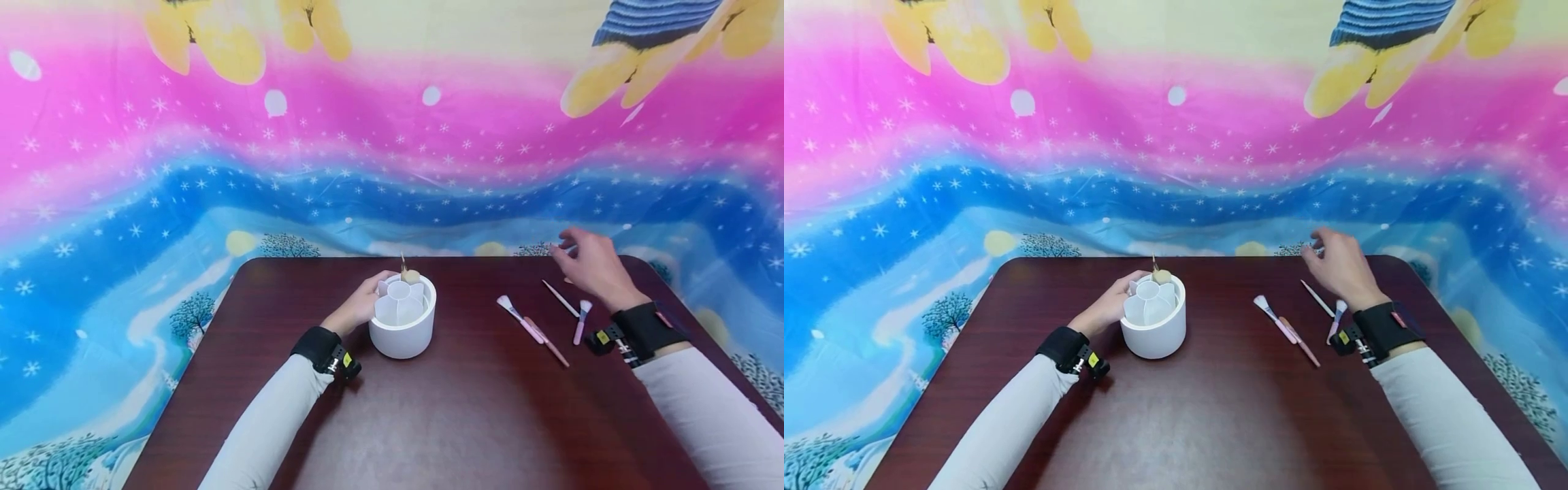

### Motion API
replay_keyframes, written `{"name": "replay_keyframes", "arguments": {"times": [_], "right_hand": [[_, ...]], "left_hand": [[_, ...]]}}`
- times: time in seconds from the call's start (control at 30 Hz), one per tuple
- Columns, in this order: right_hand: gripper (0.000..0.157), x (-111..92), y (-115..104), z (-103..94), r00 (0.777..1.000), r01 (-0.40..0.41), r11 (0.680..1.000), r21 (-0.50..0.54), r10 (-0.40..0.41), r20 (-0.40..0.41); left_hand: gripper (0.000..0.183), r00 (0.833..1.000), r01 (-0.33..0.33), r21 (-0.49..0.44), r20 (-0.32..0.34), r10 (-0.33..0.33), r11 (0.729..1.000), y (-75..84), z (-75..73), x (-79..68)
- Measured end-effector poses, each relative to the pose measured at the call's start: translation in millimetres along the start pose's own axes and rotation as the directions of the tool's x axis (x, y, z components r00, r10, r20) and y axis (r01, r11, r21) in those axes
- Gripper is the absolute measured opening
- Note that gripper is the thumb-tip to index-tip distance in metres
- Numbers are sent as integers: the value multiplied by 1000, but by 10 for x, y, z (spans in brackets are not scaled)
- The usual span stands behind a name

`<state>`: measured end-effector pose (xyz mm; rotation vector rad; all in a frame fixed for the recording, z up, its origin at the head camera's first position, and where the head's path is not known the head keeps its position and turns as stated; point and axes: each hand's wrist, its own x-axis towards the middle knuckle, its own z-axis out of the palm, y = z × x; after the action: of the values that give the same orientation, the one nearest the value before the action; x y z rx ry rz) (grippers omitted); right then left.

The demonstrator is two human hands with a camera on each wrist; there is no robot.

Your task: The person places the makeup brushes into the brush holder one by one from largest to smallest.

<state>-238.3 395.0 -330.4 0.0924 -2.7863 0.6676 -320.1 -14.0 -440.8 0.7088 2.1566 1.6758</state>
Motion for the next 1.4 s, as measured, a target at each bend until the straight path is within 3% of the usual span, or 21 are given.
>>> {"name": "replay_keyframes", "arguments": {"times": [0.2, 0.4, 0.53, 0.63, 0.97, 1.13, 1.4], "right_hand": [[52, -100, 523, 38, 994, -94, 992, -84, 98, 44], [48, -231, 850, 138, 967, -202, 971, -129, 218, 127], [34, -288, 947, 206, 920, -307, 943, -126, 328, 216], [35, -317, 976, 256, 880, -374, 920, -116, 392, 268], [29, -399, 1024, 340, 842, -439, 891, -118, 453, 292], [27, -387, 1044, 319, 848, -427, 896, -125, 444, 287], [32, -347, 841, 48, 926, -295, 948, -117, 314, 211]], "left_hand": [[47, 1000, -6, -7, 1, 6, 1000, -3, 10, -14], [48, 1000, -9, -15, -4, 9, 1000, -26, 14, -25], [47, 1000, -13, -6, -6, 13, 1000, -26, 8, -24], [46, 1000, -14, 6, -12, 14, 1000, -17, 4, -28], [48, 1000, -29, -16, 1, 29, 999, -20, 18, -18], [47, 1000, -27, -15, -15, 27, 1000, -12, 12, -22], [50, 1000, -7, -22, -6, 7, 1000, -1, 6, -33]]}}
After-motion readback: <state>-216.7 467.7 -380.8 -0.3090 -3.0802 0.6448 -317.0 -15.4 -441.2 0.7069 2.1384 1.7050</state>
